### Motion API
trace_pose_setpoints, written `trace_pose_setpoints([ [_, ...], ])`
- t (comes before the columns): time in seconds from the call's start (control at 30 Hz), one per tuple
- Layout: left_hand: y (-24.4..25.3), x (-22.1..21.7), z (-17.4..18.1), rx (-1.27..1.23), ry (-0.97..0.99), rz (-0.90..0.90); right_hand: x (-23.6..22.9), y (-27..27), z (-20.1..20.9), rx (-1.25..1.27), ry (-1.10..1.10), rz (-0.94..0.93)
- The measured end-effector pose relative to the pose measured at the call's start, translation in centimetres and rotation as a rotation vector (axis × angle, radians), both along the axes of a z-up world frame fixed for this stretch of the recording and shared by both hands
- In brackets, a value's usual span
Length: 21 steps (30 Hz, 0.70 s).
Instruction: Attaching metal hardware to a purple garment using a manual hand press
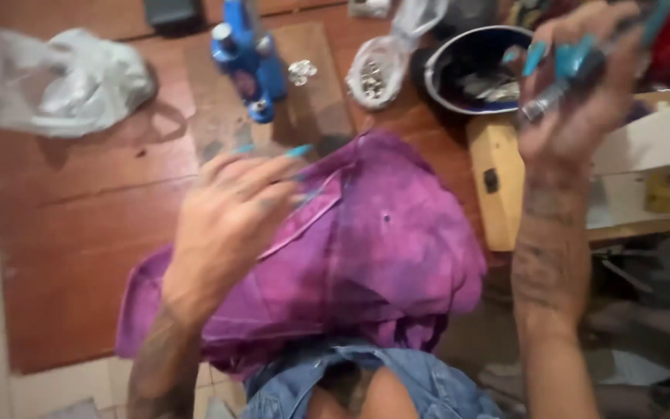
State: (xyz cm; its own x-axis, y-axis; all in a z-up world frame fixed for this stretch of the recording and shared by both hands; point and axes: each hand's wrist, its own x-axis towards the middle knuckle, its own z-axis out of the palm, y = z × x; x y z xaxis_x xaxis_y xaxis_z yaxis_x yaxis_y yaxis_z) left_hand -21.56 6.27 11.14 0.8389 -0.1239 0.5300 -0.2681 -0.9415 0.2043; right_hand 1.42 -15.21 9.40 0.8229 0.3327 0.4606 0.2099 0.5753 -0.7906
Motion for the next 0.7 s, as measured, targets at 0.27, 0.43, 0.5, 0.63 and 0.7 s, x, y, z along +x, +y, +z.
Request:
trace_pose_setpoints([
  [0.27,3.4,-15.8,-9.9,-0.106,0.041,0.698,-8.6,0.0,-4.9,-0.986,-0.648,0.124],
  [0.43,4.4,-18.9,-12.6,-0.216,0.116,0.927,-8.5,1.4,-6.7,-1.96,-1.102,-0.204],
  [0.5,4.9,-18.7,-12.8,-0.153,0.158,1.079,-7.3,0.1,-7.5,-1.907,-1.203,-0.374],
  [0.63,5.6,-17.0,-13.4,-0.087,0.439,1.064,-8.0,2.3,-6.5,-2.044,-0.935,-0.266],
  [0.7,5.8,-16.7,-14.3,0.162,0.508,0.97,-9.2,4.0,-5.4,-2.113,-0.665,-0.017],
])
